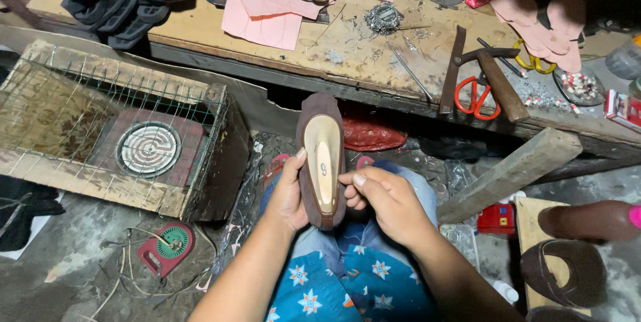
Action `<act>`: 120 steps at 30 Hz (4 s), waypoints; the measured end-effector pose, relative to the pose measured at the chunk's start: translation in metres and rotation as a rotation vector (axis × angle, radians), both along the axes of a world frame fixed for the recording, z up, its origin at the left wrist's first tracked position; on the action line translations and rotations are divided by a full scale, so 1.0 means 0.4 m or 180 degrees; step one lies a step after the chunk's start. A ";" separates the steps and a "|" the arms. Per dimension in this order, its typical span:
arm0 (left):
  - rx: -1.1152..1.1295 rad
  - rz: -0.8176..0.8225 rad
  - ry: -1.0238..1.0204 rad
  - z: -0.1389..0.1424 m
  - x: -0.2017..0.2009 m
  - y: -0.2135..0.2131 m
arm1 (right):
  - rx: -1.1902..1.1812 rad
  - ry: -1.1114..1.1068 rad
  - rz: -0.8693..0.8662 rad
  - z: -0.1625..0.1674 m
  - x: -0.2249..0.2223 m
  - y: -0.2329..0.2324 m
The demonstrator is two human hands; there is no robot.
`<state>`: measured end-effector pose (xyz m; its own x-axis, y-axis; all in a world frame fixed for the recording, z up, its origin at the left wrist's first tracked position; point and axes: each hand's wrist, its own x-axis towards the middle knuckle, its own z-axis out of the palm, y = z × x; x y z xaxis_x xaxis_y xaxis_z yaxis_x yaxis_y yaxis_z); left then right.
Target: The person assembles a slipper by placing a pink insole onto a wooden shoe last, then hammering nails around the edge to secure it. They attach a brown leather upper to the last, using pliers to pull and secure the material, and continue hammering to fasten the components together.
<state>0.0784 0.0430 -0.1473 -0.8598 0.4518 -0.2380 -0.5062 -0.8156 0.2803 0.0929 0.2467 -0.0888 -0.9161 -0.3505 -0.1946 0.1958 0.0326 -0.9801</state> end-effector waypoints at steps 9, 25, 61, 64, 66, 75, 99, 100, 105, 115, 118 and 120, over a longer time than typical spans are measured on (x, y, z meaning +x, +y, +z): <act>-0.0217 0.0250 0.0167 0.002 -0.019 -0.021 | 0.0047 0.0082 0.0057 0.026 0.008 -0.006; -0.0308 0.0416 0.0281 -0.007 -0.038 -0.063 | 0.0081 0.0084 0.0107 -0.001 0.030 0.002; -0.3787 0.0727 0.1088 0.124 0.056 -0.031 | 0.1386 0.1963 0.0104 0.035 -0.046 0.063; -0.3496 0.0234 0.1400 0.152 0.030 -0.059 | 0.1283 0.2119 -0.0024 0.022 -0.047 0.040; -0.3375 0.0044 0.1502 0.170 0.013 -0.066 | 0.1194 0.2306 -0.0187 0.001 -0.046 0.029; -0.3422 -0.0077 0.1169 0.164 -0.006 -0.046 | 0.1237 0.2483 -0.1112 -0.081 -0.048 -0.010; -0.3648 -0.0173 0.2406 0.060 -0.002 -0.159 | 0.0729 0.2425 0.0354 -0.074 -0.060 -0.046; -0.3742 0.0026 0.2533 0.061 0.002 -0.149 | 0.0701 0.2325 0.0269 -0.076 -0.059 -0.047; -0.3647 0.0457 0.2518 0.061 0.016 -0.123 | 0.1132 0.2516 -0.0327 -0.092 -0.036 -0.076; -0.3692 0.0541 0.2264 0.063 0.026 -0.101 | 0.1404 0.2147 -0.1013 -0.111 -0.029 -0.107; -0.4000 0.0489 0.2085 0.056 0.037 -0.101 | 0.1288 0.1980 -0.0935 -0.115 -0.029 -0.103; -0.3941 0.0532 0.2132 0.047 0.039 -0.105 | 0.1125 0.1927 -0.0694 -0.110 -0.030 -0.092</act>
